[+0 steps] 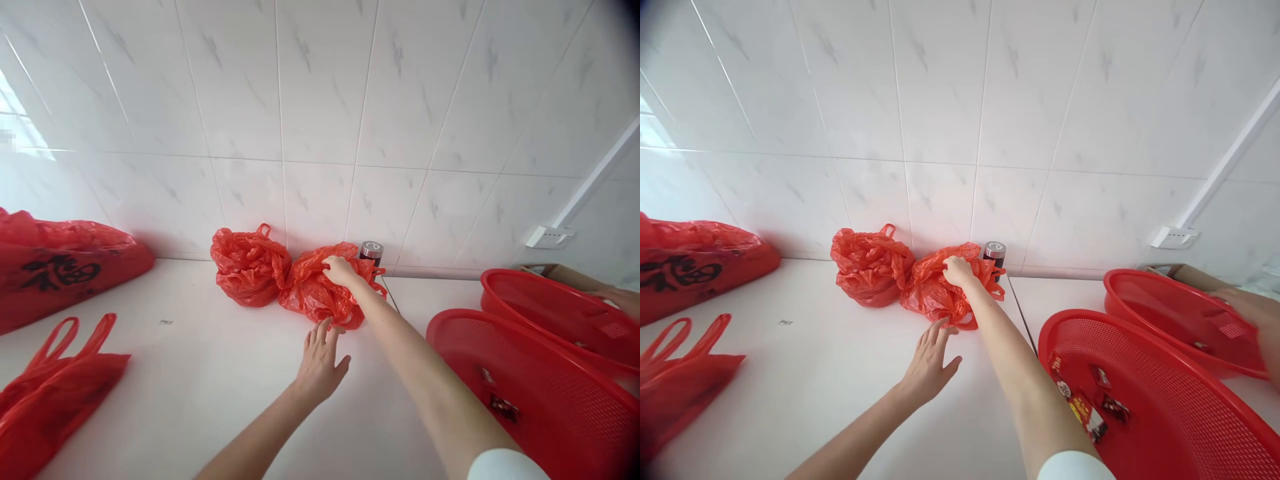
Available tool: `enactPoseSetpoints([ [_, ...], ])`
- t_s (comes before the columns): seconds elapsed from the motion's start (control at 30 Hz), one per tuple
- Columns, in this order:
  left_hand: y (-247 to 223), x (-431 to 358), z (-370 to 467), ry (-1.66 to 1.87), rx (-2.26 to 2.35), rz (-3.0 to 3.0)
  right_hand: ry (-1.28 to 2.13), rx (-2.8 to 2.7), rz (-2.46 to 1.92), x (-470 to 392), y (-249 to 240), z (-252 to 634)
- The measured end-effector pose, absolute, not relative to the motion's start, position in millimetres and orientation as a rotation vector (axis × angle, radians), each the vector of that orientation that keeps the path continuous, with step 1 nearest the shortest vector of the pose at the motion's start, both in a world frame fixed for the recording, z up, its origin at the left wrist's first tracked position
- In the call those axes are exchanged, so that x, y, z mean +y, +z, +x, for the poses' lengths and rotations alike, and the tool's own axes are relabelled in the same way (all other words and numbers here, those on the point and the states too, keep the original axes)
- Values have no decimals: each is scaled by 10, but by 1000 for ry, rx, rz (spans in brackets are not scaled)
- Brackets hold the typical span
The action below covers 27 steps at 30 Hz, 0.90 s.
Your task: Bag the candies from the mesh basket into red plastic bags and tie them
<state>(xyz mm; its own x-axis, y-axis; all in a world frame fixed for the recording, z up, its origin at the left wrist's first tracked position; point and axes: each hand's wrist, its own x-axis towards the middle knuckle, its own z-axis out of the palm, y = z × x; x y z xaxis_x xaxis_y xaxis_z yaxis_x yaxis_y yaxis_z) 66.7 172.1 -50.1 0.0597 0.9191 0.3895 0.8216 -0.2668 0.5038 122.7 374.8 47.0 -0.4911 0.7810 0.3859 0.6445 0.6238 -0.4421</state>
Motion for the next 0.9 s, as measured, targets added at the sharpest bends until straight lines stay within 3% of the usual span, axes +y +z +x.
enactPoseSetpoints([
  [0.2,-480,1513,249,1412,1702,1509,235,-2003,-1007,3511,1017,1223],
  [0.33,-353,1366,56,1558,1550,1171,488,-1838,-744,2774,1206,1283],
  [0.5,-133,1147,15,1747,1288,1088,1045,-1789,-673,1772,775,1323],
  [0.67,-144,882,196,1656,1161,973,1646,-1400,-642,1329,341,1377],
  [0.77,-290,701,255,1606,1170,874,1649,-1207,-668,1274,240,1499],
  [0.9,-589,457,106,1572,1182,602,1404,-1090,-731,1280,123,1727],
])
